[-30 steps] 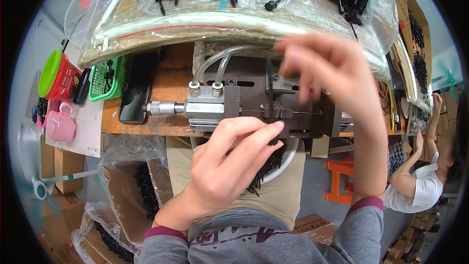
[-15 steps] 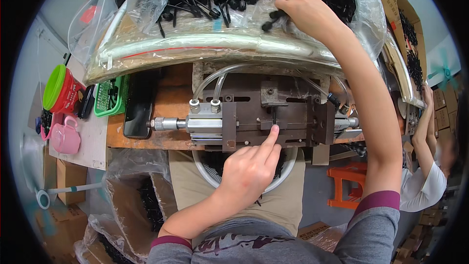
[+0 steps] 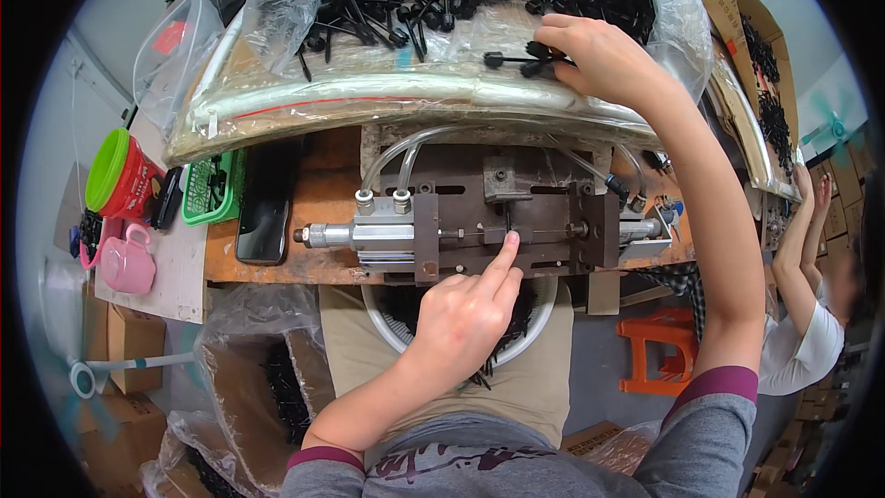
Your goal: The person is assembling small black plastic components using a bench-mounted pneumatic press in a workshop environment.
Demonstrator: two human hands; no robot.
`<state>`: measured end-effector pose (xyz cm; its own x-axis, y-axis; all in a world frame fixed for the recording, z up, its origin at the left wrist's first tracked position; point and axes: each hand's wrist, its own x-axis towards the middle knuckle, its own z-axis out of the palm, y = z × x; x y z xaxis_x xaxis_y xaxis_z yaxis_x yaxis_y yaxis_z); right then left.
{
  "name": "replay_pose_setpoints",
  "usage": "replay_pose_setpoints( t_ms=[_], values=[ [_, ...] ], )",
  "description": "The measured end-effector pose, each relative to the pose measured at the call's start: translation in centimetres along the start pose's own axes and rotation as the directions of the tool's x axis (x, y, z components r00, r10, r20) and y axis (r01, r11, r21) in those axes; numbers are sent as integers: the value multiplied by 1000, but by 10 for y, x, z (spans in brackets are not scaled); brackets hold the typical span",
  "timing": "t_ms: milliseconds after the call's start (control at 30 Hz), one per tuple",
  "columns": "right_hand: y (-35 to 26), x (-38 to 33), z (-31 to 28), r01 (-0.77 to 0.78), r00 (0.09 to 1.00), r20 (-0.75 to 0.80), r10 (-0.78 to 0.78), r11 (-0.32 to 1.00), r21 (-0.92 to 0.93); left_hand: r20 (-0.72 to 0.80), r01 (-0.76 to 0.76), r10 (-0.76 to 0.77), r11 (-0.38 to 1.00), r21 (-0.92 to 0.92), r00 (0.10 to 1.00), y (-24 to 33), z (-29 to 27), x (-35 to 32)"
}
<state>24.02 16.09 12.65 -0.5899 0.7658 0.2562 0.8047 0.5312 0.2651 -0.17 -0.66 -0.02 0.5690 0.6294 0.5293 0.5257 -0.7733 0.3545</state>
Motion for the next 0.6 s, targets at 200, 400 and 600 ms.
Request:
replay_pose_setpoints(
  t_ms=[200, 400, 600],
  values=[
    [0, -16, -3, -47, 997, -53, 53, 993, 108, 2, -9, 9, 996, -89, 1000, -1, -6, -2],
    [-3, -30, -15, -72, 920, -356, 162, 964, 255, -42, 40, -64, 906, -421, 997, 9, -37, 7],
    [-37, -54, -32, 11, 693, -285, 662, 385, 923, -331, 47, -156, 948, -316, 931, -7, -46, 23]
  ],
)
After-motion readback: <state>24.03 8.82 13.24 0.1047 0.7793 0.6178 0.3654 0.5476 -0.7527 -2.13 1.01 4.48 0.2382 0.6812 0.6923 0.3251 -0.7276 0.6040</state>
